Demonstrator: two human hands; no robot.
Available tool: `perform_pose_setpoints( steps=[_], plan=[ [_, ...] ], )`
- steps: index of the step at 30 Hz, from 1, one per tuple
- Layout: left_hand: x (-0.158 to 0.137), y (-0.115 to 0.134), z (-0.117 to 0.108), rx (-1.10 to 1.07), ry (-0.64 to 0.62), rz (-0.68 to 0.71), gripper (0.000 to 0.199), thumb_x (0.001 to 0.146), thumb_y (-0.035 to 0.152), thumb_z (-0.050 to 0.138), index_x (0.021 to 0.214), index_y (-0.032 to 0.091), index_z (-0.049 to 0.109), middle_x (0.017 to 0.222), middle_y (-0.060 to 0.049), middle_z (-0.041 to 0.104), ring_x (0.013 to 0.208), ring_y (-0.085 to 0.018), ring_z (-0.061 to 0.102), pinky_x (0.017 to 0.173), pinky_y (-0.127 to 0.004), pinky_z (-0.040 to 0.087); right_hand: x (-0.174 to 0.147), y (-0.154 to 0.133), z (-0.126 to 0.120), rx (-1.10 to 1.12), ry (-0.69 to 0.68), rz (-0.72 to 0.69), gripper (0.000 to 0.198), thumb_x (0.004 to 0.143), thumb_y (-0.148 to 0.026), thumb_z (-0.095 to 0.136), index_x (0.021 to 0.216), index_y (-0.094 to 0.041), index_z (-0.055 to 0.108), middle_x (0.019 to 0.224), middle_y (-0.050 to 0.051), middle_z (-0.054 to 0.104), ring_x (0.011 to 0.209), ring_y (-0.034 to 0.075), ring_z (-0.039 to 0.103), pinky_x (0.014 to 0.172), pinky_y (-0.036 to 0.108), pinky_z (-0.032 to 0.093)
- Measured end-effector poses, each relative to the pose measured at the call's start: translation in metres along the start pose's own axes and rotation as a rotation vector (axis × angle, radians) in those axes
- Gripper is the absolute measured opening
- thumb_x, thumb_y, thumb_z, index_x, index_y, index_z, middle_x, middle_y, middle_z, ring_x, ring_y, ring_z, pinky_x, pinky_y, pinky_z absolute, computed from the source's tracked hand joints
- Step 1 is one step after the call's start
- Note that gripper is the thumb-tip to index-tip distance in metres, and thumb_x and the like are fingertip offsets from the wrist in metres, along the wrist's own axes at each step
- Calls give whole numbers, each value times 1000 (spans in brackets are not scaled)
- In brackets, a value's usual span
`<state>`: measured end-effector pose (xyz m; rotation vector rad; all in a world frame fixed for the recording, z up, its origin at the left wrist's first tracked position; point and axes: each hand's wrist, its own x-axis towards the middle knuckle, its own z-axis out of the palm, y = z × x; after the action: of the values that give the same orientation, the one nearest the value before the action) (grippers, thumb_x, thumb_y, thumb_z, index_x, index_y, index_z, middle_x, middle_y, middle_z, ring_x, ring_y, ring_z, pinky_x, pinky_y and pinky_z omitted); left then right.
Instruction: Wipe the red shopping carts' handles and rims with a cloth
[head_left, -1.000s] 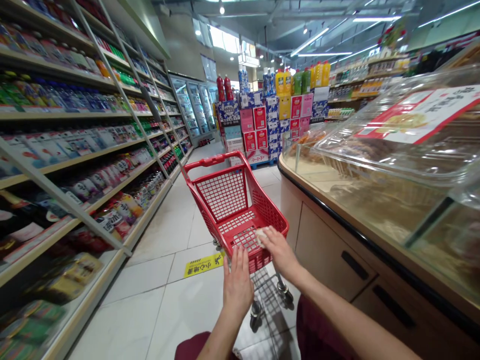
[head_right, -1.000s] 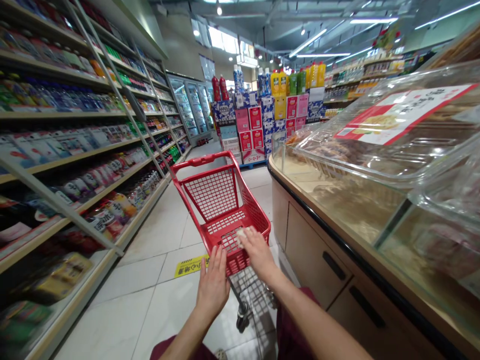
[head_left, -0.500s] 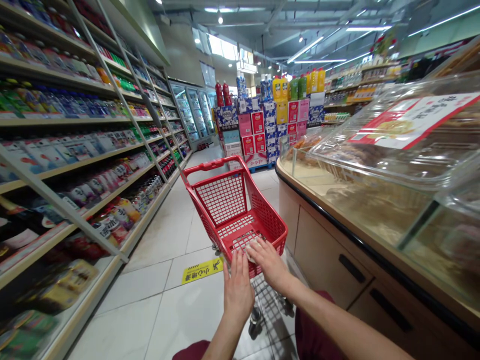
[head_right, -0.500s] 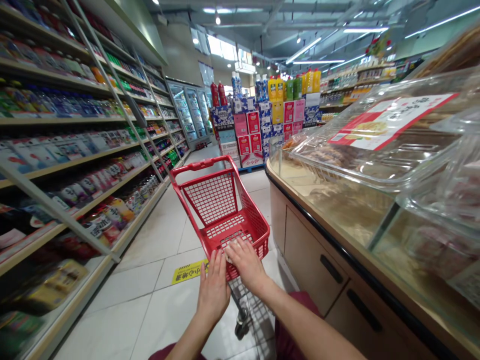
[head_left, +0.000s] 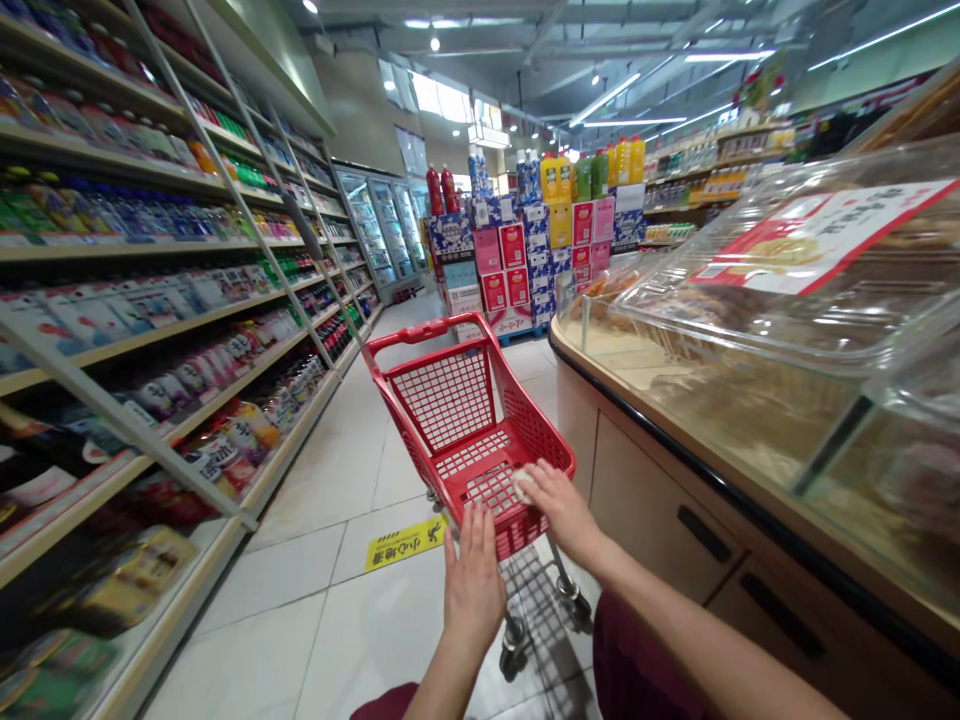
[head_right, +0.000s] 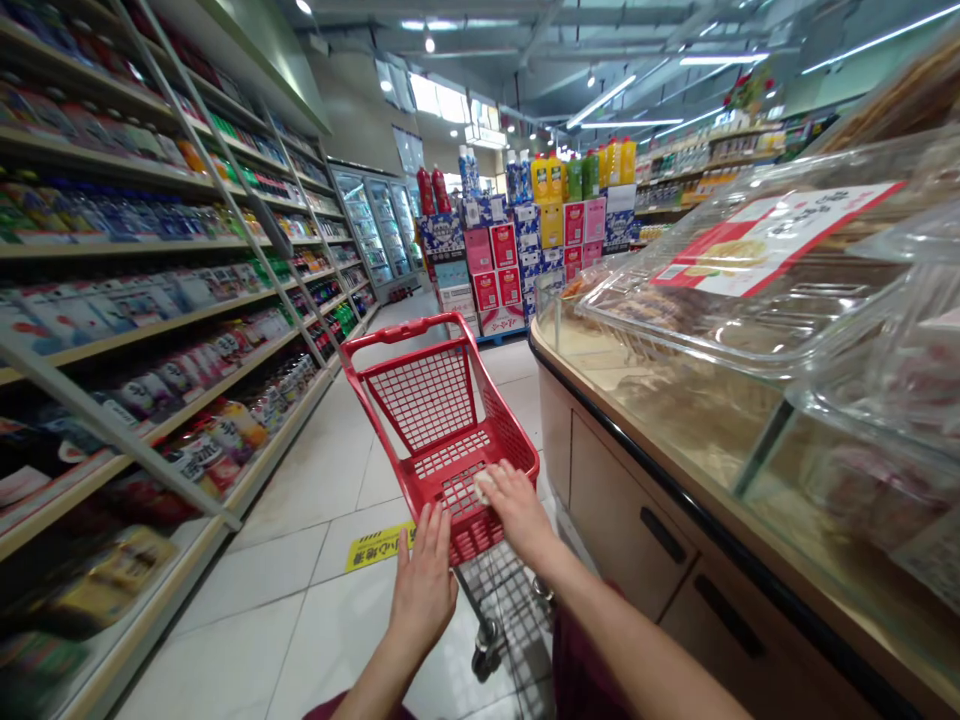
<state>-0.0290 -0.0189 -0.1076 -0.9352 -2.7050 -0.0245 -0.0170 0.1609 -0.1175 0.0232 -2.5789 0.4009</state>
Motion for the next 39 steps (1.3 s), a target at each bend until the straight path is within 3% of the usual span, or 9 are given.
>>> perform_pose_setpoints(
  steps=[3,9,14,16,20,25,31,36,39],
  plan=[
    [1,2,-2,-15,0,-1,64,67,15,41,130,10,31,140,-8,27,130,-23,19,103,-48,22,6,12,-4,-56,41,229,41,80,-6,36,116,-19,54,126,12,48,123,24,33,96,45,32],
    [2,3,-2,-28,-3,-19,63,67,15,41,129,9,32,139,-9,28,129,-25,20,103,-49,22,-6,-13,11,46,29,-121,40,82,-9,40,117,-25,51,129,4,46,126,20,29,98,42,32],
    [2,3,-2,-25,19,-5,62,67,14,41,129,10,33,138,-8,29,129,-23,21,103,-48,23,1,3,7,-23,127,131,42,81,-6,37,117,-22,52,125,10,49,124,22,32,97,46,33],
    [3,3,0,-13,19,-22,62,67,14,41,129,10,33,138,-8,30,129,-23,21,103,-47,24,-1,-2,10,-18,138,82,42,81,-6,38,117,-22,52,126,9,48,125,22,31,97,45,33],
    [2,0,4,33,36,-17,63,67,15,41,130,11,32,139,-7,29,130,-23,19,103,-48,22,-5,-14,15,22,82,-174,38,82,-9,41,115,-23,53,128,4,47,125,21,31,98,42,34],
    [2,-2,6,29,53,9,62,68,15,41,129,12,33,138,-8,31,130,-23,19,103,-48,23,-1,1,6,-56,135,129,39,79,-4,40,112,-16,56,125,12,49,124,24,32,96,46,34],
    [2,-1,4,18,42,-19,62,68,16,41,129,11,33,139,-8,30,130,-23,19,102,-48,24,-11,-7,11,42,83,-130,47,78,-3,38,119,-23,50,129,5,45,127,19,25,98,43,33],
    [1,1,7,10,66,-12,63,67,15,42,129,11,33,138,-8,30,130,-23,19,103,-48,23,-6,9,7,-6,185,169,45,78,-3,37,116,-18,53,127,10,47,126,23,28,97,47,33],
    [1,1,9,6,87,-23,64,66,13,42,129,10,33,138,-9,31,130,-24,17,103,-48,22,-9,-3,12,30,144,17,47,77,-3,38,119,-20,51,128,8,46,127,21,26,98,44,33]
  ],
)
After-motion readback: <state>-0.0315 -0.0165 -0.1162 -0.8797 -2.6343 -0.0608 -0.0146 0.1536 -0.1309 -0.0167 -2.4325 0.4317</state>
